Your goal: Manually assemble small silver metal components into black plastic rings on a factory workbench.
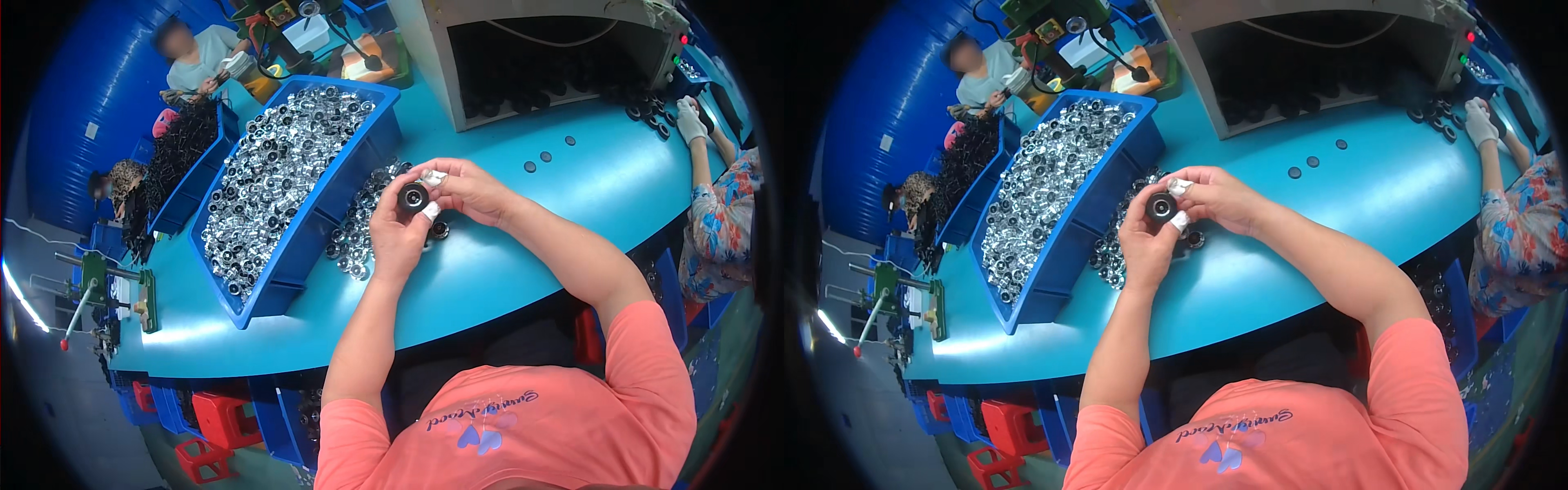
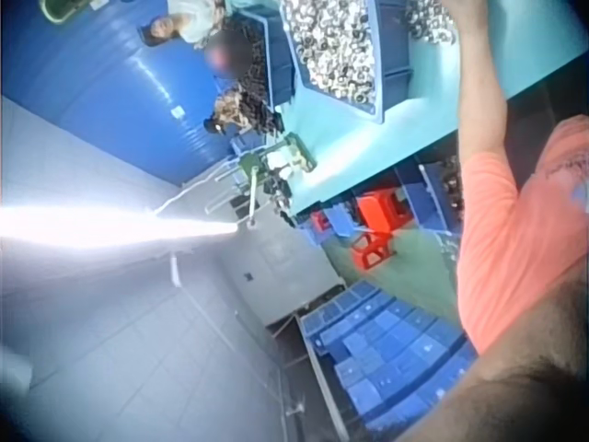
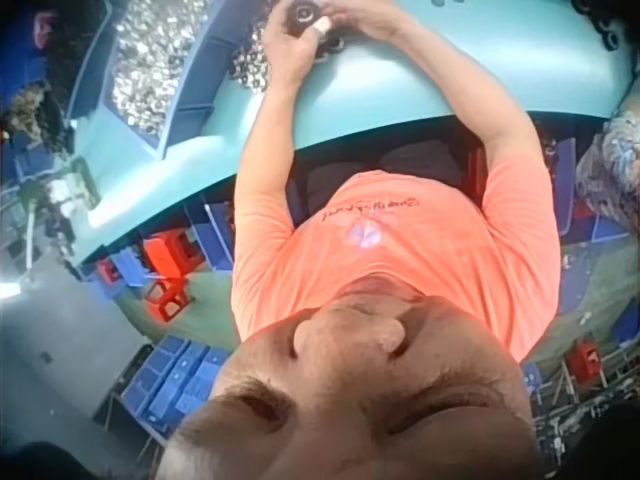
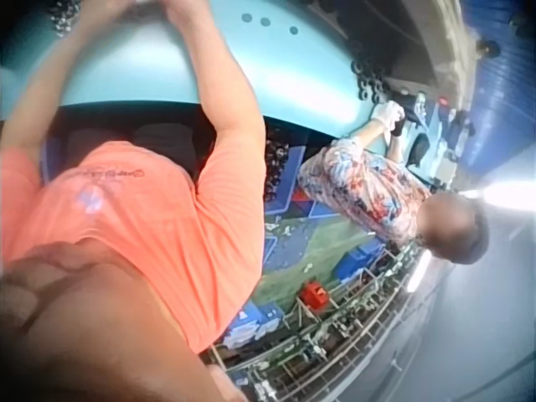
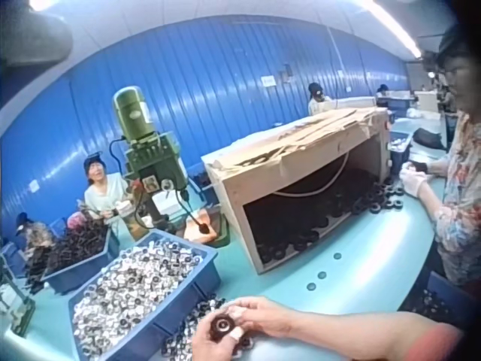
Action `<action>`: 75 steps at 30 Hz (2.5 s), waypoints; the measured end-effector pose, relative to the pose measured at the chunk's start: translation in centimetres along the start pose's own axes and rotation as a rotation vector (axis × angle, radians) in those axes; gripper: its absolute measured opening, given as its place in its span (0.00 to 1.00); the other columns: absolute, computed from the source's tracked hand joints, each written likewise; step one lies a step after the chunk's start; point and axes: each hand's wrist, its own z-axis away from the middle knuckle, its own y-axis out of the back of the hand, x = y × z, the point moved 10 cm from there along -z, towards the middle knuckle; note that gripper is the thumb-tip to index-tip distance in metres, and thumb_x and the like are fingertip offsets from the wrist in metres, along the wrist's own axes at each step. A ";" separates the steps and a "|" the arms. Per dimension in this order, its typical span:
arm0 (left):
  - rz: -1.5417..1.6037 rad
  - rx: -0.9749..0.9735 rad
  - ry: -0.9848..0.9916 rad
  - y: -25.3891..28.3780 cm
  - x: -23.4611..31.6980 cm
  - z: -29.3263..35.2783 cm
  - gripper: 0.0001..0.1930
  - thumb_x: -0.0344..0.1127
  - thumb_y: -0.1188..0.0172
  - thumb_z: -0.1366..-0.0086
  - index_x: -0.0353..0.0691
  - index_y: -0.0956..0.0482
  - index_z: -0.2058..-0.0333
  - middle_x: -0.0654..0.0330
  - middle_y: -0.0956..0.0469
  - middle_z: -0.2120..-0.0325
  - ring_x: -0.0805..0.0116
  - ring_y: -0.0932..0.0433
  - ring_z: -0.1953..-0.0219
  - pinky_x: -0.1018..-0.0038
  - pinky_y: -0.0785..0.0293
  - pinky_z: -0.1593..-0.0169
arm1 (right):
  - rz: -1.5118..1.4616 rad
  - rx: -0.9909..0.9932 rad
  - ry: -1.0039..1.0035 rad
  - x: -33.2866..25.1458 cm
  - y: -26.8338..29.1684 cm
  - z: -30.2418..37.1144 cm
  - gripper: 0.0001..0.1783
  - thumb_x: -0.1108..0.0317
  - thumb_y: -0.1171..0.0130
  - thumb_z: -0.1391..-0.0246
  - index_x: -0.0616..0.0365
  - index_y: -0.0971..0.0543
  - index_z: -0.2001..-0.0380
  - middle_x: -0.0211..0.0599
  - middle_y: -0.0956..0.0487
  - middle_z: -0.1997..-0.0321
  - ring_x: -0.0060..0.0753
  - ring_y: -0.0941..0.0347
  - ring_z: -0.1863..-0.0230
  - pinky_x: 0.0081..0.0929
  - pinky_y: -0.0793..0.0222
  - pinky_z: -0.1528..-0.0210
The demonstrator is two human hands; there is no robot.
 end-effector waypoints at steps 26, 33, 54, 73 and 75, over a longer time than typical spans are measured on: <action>-0.245 0.012 -0.045 0.6 -0.5 0.2 0.24 0.17 0.34 0.42 0.36 0.22 0.45 0.62 0.19 0.55 0.74 0.19 0.55 0.76 0.20 0.52 | 0.116 0.093 0.038 1.1 0.5 -0.1 0.12 0.72 0.34 0.44 0.63 0.20 0.58 0.36 0.18 0.58 0.24 0.21 0.61 0.25 0.23 0.57; -0.033 0.051 0.013 1.0 -1.3 -0.3 0.26 0.21 0.31 0.42 0.35 0.23 0.44 0.62 0.18 0.56 0.75 0.19 0.55 0.78 0.20 0.54 | -0.005 -0.022 -0.004 0.1 0.0 0.1 0.19 0.68 0.35 0.39 0.60 0.20 0.46 0.34 0.18 0.50 0.25 0.21 0.52 0.26 0.23 0.49; -0.142 0.038 -0.013 0.8 -1.0 0.3 0.23 0.23 0.33 0.39 0.35 0.25 0.45 0.62 0.21 0.56 0.75 0.20 0.55 0.77 0.21 0.52 | 0.121 -0.033 0.043 0.1 1.0 -0.4 0.17 0.67 0.40 0.36 0.61 0.20 0.46 0.37 0.17 0.52 0.24 0.19 0.55 0.24 0.21 0.56; -1.635 0.181 0.443 22.4 12.9 32.3 0.19 0.35 0.30 0.41 0.32 0.21 0.53 0.54 0.23 0.77 0.66 0.26 0.76 0.66 0.26 0.66 | 0.014 0.684 0.542 -10.6 12.8 3.4 0.10 0.71 0.42 0.37 0.61 0.17 0.55 0.34 0.18 0.65 0.18 0.25 0.71 0.20 0.24 0.69; -1.379 0.237 0.360 19.3 13.4 27.2 0.17 0.34 0.32 0.39 0.33 0.21 0.53 0.56 0.24 0.78 0.68 0.27 0.75 0.68 0.27 0.67 | 0.015 0.753 0.470 -11.2 16.0 2.5 0.12 0.71 0.44 0.36 0.61 0.17 0.53 0.35 0.18 0.63 0.19 0.24 0.68 0.20 0.23 0.65</action>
